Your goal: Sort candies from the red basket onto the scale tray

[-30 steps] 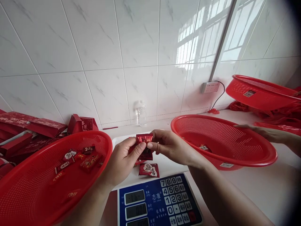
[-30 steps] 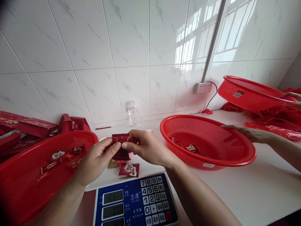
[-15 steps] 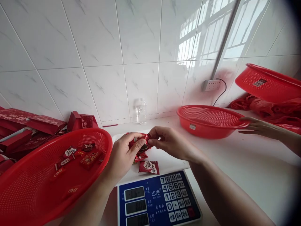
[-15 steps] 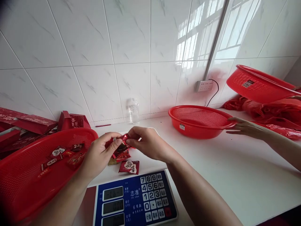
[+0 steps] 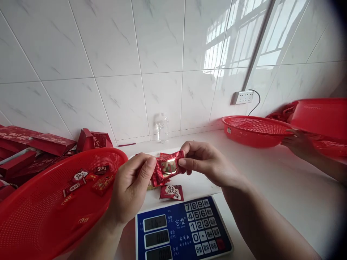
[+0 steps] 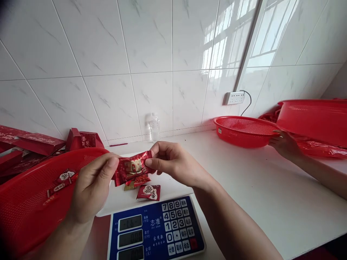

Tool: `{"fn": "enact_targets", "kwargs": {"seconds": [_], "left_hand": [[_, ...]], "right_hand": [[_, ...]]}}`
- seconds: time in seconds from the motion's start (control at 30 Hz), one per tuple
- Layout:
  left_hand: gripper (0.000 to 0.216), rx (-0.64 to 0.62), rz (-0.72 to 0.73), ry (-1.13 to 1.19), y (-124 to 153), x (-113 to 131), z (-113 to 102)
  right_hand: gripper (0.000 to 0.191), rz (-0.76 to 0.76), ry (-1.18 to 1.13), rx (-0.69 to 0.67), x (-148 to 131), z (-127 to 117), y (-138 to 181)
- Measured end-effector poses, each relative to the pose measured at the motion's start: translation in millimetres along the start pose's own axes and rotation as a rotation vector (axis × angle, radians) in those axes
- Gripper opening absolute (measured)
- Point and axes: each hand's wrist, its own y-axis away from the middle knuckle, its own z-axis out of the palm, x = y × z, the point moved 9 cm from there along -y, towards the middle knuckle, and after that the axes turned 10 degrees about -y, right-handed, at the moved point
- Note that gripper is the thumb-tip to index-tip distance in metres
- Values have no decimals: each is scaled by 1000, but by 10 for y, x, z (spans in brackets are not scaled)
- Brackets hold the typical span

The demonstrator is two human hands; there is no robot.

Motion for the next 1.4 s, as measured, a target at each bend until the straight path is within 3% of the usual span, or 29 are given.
{"fn": "enact_targets", "kwargs": {"seconds": [0.27, 0.43, 0.7, 0.93, 1.1, 1.4], "left_hand": [[26, 119, 219, -156, 97, 288, -110], [18, 178, 381, -322, 178, 460, -139], [9, 213, 590, -560, 287, 675, -46], [11, 199, 608, -560, 319, 723, -35], [12, 200, 608, -546, 319, 746, -26], [13, 147, 555, -454, 319, 693, -22]], "right_hand": [[20, -25, -119, -65, -154, 175, 131], [13, -19, -37, -110, -126, 192, 144], [27, 22, 46, -84, -38, 304, 164], [24, -34, -36, -80, -55, 394, 151], [27, 8, -154, -156, -31, 456, 142], [14, 105, -266, -227, 67, 454, 137]]}}
